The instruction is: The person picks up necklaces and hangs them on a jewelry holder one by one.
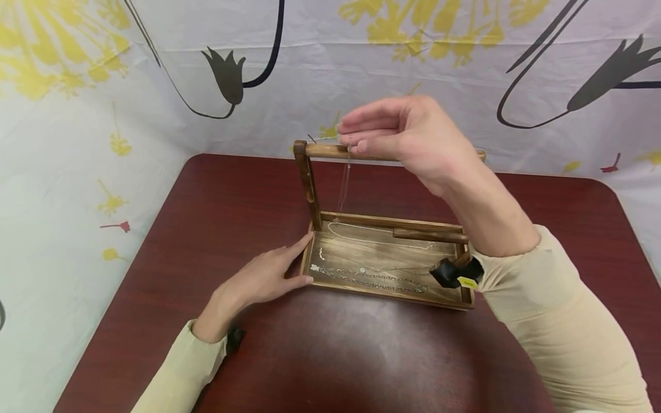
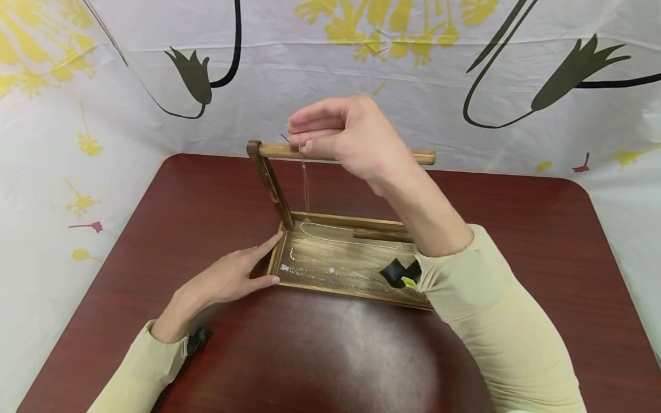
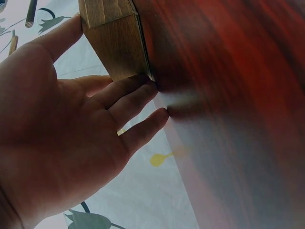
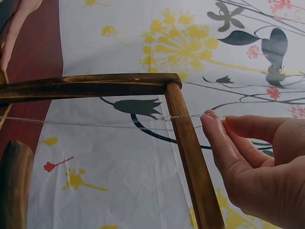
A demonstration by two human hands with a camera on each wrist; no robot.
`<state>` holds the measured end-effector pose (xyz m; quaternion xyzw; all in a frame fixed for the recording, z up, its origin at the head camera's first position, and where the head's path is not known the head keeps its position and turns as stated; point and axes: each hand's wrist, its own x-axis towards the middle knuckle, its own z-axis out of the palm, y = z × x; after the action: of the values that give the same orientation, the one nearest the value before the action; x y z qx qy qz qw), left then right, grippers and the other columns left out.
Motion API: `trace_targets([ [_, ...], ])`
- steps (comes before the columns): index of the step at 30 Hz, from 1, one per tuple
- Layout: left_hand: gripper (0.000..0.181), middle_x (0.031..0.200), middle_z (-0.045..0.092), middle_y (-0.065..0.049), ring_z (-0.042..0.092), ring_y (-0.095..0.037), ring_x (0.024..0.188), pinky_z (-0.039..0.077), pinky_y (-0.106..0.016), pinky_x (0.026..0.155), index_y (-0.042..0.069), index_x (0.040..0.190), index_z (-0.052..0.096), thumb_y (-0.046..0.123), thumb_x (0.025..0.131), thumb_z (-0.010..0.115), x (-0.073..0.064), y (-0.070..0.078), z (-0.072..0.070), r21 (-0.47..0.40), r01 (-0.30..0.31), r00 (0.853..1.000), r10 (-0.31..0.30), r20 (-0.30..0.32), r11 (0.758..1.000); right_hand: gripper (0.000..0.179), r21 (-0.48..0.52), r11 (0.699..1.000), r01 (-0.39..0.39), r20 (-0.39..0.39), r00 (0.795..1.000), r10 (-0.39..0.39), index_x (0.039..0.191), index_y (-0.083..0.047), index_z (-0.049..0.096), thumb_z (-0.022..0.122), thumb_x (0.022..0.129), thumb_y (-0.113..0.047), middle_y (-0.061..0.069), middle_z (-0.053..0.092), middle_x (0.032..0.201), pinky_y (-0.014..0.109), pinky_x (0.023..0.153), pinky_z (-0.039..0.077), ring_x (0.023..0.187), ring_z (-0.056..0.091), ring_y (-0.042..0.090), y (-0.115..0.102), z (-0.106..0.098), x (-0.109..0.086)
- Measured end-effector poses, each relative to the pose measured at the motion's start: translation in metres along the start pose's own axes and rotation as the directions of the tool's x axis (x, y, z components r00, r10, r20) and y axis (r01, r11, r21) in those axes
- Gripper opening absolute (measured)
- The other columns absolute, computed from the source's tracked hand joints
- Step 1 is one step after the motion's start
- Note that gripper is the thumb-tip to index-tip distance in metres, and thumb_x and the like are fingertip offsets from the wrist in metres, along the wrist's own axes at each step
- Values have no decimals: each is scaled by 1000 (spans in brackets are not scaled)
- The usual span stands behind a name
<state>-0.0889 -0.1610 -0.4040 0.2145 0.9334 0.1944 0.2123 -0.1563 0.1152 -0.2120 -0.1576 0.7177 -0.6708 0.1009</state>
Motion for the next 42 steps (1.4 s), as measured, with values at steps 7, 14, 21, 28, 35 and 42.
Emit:
trace_targets([
  [7,87,146,50,-15,48,-35,133,40,-53,108,39,160,10,59,92,61,0,-1,1,11,-9,1000,9,-22,1000,32,26,1000,-6,9,1000,6,119,7,67,68,87,10,19,71,112,32,89,55,101,71,24,4,5,3],
  [14,87,147,49,-14,47,-36,134,39,-53,108,37,160,11,60,92,61,0,-1,1,6,-9,1000,9,-27,1000,33,12,1000,-6,19,1000,5,120,6,67,68,87,9,19,70,117,33,90,55,101,70,24,6,9,5],
  [21,86,147,49,-13,45,-36,135,38,-54,109,39,160,10,60,92,60,0,-1,1,-2,-1,1000,1,-16,1000,35,-35,999,-28,51,998,30,124,1,67,69,90,1,12,69,121,32,95,52,106,69,22,7,12,3],
  [28,87,148,48,-12,47,-35,134,39,-53,108,38,160,10,59,92,61,1,0,0,1,-7,1000,7,-18,1000,34,30,997,-76,98,993,73,127,4,64,63,94,3,14,66,126,35,91,55,109,67,26,7,13,-6],
  [35,87,148,48,-12,47,-34,134,40,-52,108,37,160,10,59,92,60,1,-1,1,6,-10,1000,10,-16,1000,34,38,995,-90,132,988,84,128,4,63,63,94,2,14,65,127,36,91,55,112,66,26,8,15,-11],
  [42,87,148,48,-14,47,-35,134,40,-53,108,36,160,11,59,92,60,0,-1,0,8,-18,1000,18,-19,1000,32,13,997,-72,141,988,70,127,2,64,64,95,-1,14,65,127,38,91,55,113,65,25,9,13,-15],
])
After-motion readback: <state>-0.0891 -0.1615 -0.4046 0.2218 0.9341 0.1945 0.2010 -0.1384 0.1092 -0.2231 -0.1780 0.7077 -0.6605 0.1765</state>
